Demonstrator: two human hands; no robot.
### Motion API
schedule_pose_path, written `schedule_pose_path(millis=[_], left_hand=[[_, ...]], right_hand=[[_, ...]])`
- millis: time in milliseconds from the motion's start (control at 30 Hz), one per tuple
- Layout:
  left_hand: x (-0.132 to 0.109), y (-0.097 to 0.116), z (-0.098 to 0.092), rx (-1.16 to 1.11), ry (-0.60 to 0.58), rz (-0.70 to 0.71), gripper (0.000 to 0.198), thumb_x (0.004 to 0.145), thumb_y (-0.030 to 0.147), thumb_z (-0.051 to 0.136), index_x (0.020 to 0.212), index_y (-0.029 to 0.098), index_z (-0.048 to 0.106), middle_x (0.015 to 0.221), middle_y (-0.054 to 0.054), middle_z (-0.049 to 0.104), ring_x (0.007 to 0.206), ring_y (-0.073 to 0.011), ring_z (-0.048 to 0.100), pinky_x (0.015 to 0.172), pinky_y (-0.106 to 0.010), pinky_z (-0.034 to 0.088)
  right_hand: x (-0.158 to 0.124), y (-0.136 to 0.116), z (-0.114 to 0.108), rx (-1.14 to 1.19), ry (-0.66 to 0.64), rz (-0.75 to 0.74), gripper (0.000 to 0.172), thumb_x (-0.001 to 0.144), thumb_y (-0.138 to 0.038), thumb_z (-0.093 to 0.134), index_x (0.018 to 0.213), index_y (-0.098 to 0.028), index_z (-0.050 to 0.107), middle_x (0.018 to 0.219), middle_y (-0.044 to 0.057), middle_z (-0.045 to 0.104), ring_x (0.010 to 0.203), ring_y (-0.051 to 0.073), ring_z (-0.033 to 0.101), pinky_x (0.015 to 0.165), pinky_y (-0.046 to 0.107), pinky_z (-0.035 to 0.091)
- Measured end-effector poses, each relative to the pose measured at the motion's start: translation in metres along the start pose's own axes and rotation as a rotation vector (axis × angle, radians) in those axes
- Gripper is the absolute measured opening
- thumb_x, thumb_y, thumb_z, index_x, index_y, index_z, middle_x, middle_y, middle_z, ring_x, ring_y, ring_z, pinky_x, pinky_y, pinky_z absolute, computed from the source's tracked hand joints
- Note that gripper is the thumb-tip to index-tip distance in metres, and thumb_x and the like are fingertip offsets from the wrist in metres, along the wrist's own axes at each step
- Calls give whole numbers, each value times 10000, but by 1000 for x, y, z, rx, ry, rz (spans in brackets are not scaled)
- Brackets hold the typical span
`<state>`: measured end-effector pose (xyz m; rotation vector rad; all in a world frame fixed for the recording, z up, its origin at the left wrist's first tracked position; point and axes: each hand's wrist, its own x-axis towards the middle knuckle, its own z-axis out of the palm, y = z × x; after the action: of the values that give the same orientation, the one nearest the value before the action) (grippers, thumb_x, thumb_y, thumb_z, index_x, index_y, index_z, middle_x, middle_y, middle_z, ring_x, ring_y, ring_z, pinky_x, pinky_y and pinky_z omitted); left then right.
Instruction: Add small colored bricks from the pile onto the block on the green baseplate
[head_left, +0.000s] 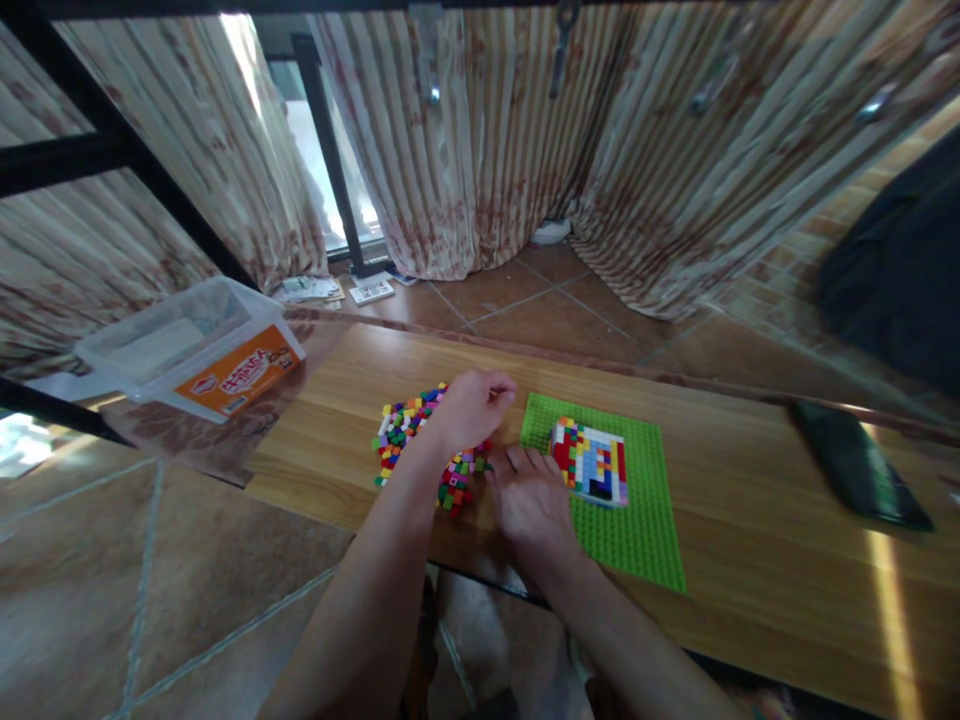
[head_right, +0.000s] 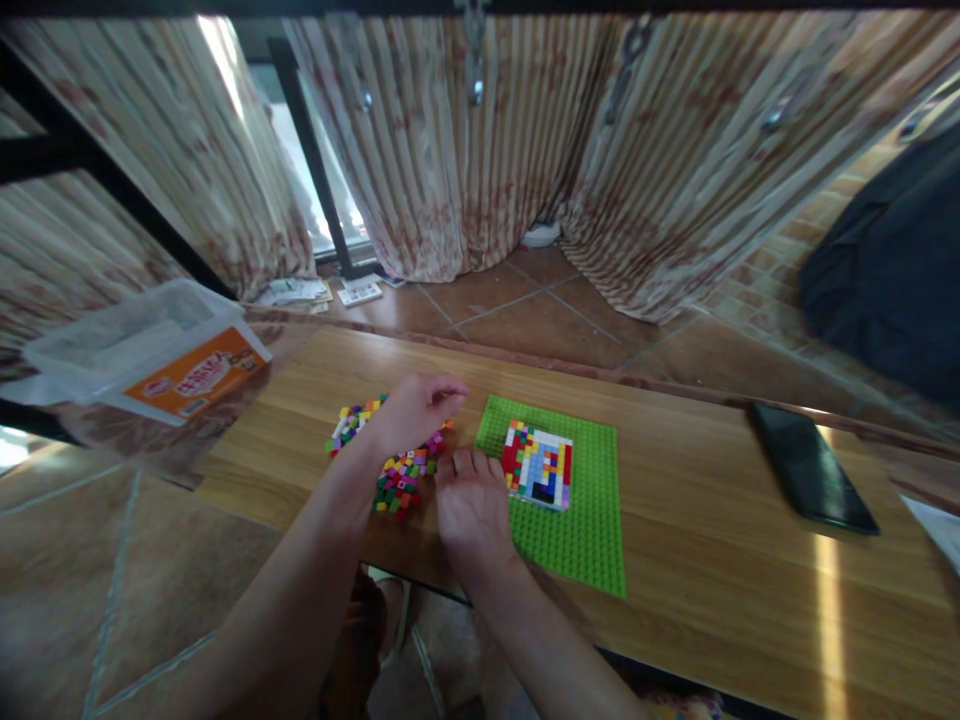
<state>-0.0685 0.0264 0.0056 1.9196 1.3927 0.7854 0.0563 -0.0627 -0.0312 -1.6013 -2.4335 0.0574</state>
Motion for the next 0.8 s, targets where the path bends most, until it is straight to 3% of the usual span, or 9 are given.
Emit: schedule_pose_path(millis=[100, 233, 333, 567, 800], left_hand=[[-2, 3, 0, -193, -69, -38, 183, 871, 205, 541, 862, 131, 709, 782, -31, 705, 694, -125, 618, 674, -237, 497], [-11, 17, 5, -612, -316, -217, 318, 918, 407, 529, 826, 126, 645, 720, -32, 683, 629, -113, 632, 612, -231, 512], [-16, 27, 13, -821, -435, -278, 362, 882, 480, 595, 842, 122, 634, 714, -39, 690, 647, -116, 659, 650, -244, 538], [-12, 32, 27, -846, -462, -297, 152, 847, 267, 666, 863, 116, 658, 745, -25, 712, 639, -85, 662, 652, -205, 526], [-8, 33, 29, -816, -417, -343, 114, 853, 223, 638, 903, 123, 665, 740, -30, 712, 653, -96, 671, 635, -204, 518]], right_hand=[[-1, 10, -10, 98, 161, -14, 209, 957, -212, 497, 958, -161, 700, 877, 98, 675, 815, 239, 577, 732, 367, 406], [-3, 34, -28, 257, 376, 50, 232, 981, -252, 463, 1015, -173, 679, 928, 93, 677, 867, 228, 596, 799, 365, 457], [-4, 50, -36, 331, 417, 105, 239, 975, -277, 475, 1029, -172, 683, 952, 96, 683, 880, 223, 613, 801, 360, 483], [-4, 60, -42, 517, 378, 175, 211, 929, -265, 533, 1047, -194, 692, 953, 74, 708, 861, 210, 653, 792, 358, 510], [-6, 71, -44, 845, 396, 329, 164, 904, -304, 562, 923, -209, 694, 909, 46, 721, 817, 180, 661, 755, 317, 513]])
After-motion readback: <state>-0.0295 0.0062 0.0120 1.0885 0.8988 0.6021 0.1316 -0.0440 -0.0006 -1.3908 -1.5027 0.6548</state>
